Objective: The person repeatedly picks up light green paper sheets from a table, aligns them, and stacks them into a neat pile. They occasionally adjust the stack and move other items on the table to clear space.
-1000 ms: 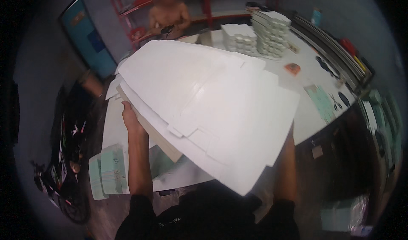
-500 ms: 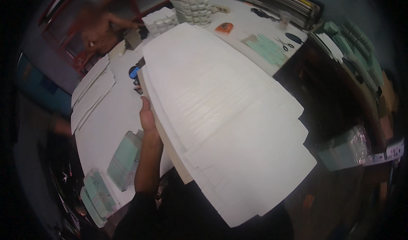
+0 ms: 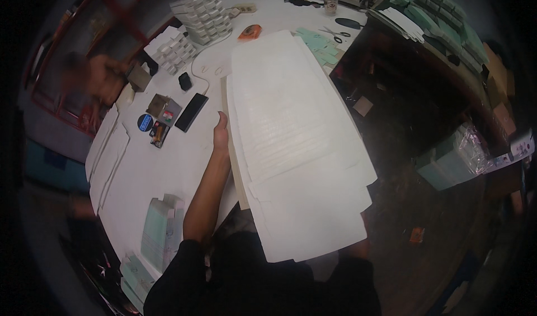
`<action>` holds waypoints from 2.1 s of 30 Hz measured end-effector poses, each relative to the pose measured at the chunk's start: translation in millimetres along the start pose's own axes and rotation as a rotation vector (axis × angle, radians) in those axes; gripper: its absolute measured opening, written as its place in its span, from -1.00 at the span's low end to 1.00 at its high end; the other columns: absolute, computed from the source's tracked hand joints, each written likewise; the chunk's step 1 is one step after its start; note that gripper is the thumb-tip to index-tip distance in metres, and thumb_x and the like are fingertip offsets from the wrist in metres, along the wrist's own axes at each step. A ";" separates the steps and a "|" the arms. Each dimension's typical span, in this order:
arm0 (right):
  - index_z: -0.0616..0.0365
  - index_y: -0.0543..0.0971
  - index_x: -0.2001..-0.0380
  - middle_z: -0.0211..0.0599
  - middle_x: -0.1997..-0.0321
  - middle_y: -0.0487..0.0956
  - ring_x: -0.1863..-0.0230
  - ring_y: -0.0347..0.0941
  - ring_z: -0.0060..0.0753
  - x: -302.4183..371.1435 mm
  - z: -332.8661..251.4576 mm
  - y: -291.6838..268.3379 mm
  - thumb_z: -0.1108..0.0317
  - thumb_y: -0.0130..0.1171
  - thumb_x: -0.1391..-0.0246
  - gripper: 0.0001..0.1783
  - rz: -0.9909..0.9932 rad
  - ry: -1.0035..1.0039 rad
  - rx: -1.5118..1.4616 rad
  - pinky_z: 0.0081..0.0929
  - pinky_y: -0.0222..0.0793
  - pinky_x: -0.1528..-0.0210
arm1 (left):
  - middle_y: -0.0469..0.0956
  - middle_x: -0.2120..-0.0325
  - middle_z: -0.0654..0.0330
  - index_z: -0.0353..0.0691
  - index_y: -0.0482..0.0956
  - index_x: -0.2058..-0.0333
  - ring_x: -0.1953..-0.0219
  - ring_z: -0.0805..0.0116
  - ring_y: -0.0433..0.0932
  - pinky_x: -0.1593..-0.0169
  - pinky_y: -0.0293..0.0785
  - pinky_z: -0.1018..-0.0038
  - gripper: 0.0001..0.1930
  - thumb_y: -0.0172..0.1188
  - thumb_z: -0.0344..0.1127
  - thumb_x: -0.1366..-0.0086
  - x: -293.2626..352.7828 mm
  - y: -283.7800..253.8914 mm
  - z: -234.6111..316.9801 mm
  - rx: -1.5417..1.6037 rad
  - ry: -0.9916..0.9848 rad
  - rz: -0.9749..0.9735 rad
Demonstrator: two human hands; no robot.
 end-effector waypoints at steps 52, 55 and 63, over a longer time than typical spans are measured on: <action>0.37 0.39 -0.31 -0.12 -0.22 0.59 -0.20 0.58 -0.22 -49.6 84.3 76.6 0.42 -0.03 -0.49 -0.58 0.078 0.008 0.154 -0.11 0.65 -0.12 | 0.66 -0.09 -0.15 -0.37 0.54 -0.23 -0.17 0.00 0.64 -0.25 0.49 0.18 -0.38 0.34 -0.01 -0.39 54.2 -31.5 271.7 -1.539 0.552 0.031; 0.36 0.42 -0.27 -0.14 -0.19 0.62 -0.12 0.63 -0.28 -46.8 73.7 78.4 0.40 0.00 -0.48 -0.60 0.130 -0.003 0.190 -0.17 0.70 -0.04 | 0.67 -0.08 -0.13 -0.36 0.55 -0.22 -0.17 0.00 0.63 -0.27 0.47 0.22 -0.42 0.39 -0.12 -0.35 106.2 -37.8 278.2 -1.438 0.548 0.008; 0.43 0.38 -0.31 -0.03 -0.26 0.56 -0.20 0.58 -0.15 -46.6 66.3 83.5 0.42 -0.03 -0.47 -0.55 0.117 0.044 0.274 -0.06 0.60 -0.16 | 0.64 -0.14 -0.04 -0.27 0.56 -0.21 -0.22 -0.13 0.58 -0.43 0.27 -0.11 -0.36 0.49 -0.25 -0.14 250.5 -23.0 227.2 -1.602 0.436 -0.298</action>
Point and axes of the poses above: each hand's wrist, its own x-axis away from the middle knuckle, its own y-axis out of the palm, z = x × y, the point moved 8 cm from there along -x, towards the middle knuckle
